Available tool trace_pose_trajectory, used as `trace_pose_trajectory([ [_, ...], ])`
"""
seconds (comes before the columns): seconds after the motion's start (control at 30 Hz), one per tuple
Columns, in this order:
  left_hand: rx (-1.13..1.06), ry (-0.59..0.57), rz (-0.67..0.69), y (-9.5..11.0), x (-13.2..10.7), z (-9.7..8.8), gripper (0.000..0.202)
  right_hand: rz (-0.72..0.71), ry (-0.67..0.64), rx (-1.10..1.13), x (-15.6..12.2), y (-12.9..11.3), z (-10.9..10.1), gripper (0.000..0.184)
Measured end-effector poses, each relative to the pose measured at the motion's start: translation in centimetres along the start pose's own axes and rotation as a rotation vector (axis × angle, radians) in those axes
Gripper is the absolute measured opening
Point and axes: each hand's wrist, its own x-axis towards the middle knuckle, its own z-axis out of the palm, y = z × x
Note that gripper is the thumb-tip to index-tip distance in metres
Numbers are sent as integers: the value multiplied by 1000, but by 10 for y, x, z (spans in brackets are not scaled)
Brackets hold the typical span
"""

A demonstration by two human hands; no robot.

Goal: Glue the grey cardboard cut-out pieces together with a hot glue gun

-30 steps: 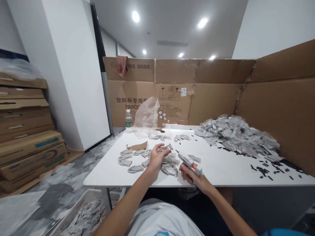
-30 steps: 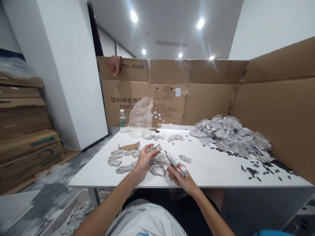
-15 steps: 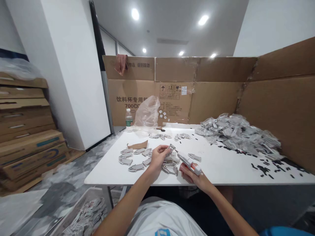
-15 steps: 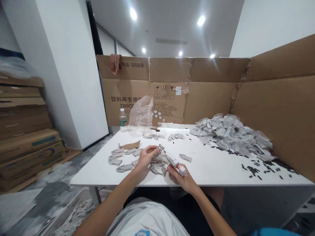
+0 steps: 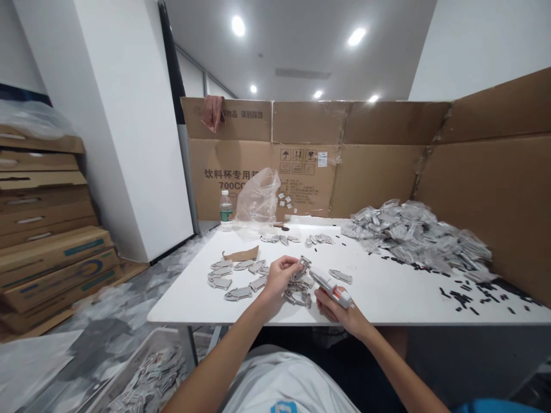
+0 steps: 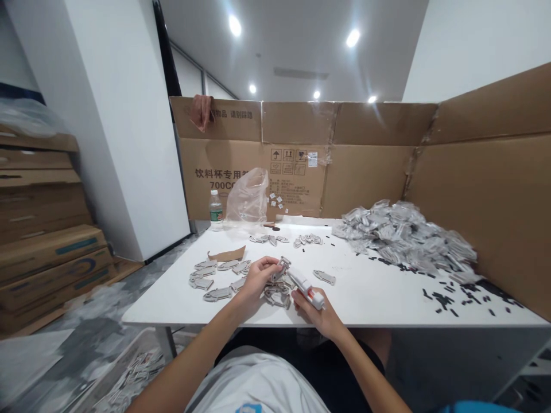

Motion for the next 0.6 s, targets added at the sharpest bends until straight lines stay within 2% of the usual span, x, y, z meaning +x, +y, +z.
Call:
trace_pose_trajectory([
  [0.33,4,5,-7,0,1,0,23,8,6,-24,1,0,0,64],
  [0.6,47,13,-12,-2,3,-1,24,-17,-8,-116,2,-12,2,66],
])
